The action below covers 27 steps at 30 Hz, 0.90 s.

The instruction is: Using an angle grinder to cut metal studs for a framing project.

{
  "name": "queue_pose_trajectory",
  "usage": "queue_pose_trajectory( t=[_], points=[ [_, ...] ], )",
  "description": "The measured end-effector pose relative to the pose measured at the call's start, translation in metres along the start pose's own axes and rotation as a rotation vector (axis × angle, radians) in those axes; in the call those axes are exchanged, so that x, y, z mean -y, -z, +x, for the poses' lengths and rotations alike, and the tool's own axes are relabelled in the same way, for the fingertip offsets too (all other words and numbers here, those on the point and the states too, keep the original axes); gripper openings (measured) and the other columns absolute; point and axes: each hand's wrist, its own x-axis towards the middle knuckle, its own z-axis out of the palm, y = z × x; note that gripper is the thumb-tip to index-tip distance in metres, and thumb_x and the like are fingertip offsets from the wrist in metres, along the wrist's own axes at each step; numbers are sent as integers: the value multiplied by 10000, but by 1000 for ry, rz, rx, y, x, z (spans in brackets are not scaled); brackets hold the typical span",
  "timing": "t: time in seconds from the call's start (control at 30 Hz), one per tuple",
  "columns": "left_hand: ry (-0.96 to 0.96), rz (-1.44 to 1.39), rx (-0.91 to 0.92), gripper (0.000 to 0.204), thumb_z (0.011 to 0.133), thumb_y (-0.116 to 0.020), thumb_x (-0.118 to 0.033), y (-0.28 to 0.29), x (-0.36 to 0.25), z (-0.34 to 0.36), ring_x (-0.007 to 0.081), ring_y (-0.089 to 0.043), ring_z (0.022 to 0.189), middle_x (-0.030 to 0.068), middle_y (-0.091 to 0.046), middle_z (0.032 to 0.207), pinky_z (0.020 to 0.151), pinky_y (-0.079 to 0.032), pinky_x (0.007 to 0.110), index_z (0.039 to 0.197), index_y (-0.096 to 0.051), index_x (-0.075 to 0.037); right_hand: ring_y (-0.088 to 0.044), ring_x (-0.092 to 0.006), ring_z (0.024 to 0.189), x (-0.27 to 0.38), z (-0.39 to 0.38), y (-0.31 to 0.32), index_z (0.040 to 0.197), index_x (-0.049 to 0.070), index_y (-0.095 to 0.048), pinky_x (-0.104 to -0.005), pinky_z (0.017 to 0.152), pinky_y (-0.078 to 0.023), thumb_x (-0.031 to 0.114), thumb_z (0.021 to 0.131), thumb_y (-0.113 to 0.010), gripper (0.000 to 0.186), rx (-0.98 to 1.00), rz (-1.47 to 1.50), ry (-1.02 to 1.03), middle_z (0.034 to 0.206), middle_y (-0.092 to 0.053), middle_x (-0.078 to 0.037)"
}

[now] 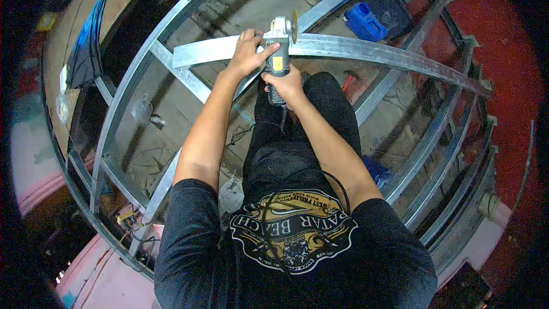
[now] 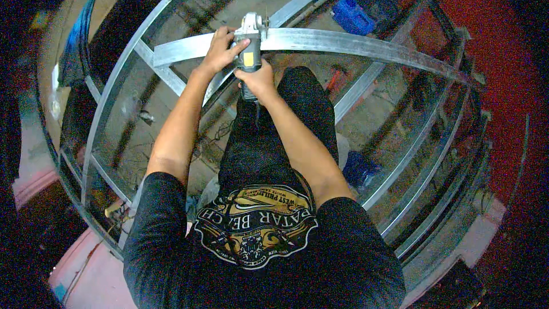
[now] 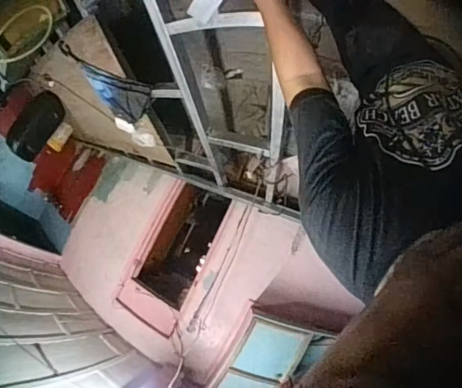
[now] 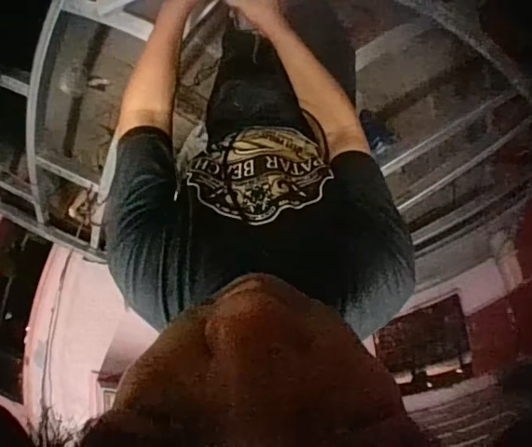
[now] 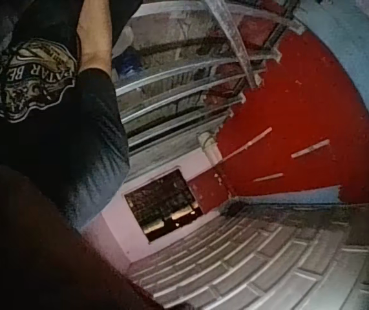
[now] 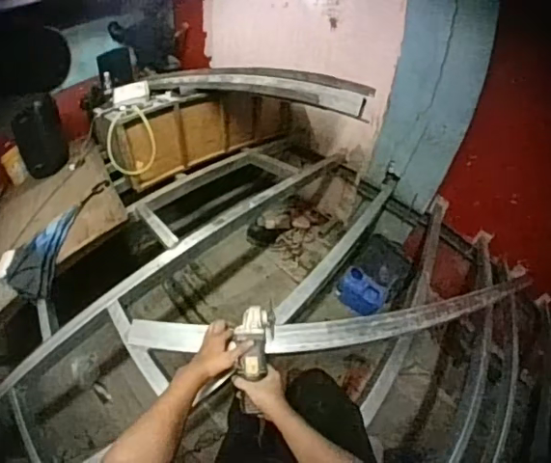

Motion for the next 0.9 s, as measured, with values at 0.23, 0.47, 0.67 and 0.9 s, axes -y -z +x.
queue_pose_trajectory(
  t=[0.23,0.47,0.67,0.9],
  points=[
    [33,11,12,843,921,-741,-674,-1,2,1,402,-540,1306,234,-596,1368,1148,-432,466,1267,-737,94,-710,-190,626,-6,4,-3,1103,8,-644,-345,568,-584,22,841,-860,339,-3,-12,21,872,-725,-88],
    [21,-28,33,837,914,-752,-669,1,5,2,398,-543,1294,234,-595,1363,1128,-441,461,1239,-740,102,-721,-201,628,-4,4,-6,1108,2,-634,-351,566,-595,32,839,-863,355,-38,-41,-17,872,-728,-99],
    [8,-20,38,813,908,-757,-673,0,7,3,388,-544,1289,215,-600,1353,1125,-443,457,1164,-764,99,-722,-203,634,-15,10,-4,1084,6,-625,-352,577,-602,37,846,-861,337,-14,-73,44,861,-724,-100],
    [-1,-60,1,776,899,-765,-679,0,4,2,351,-531,1281,180,-594,1347,1131,-441,440,1039,-791,84,-714,-205,626,-5,5,-6,1050,7,-623,-351,572,-588,32,843,-864,319,-13,-1,-24,835,-717,-93]
  ],
)
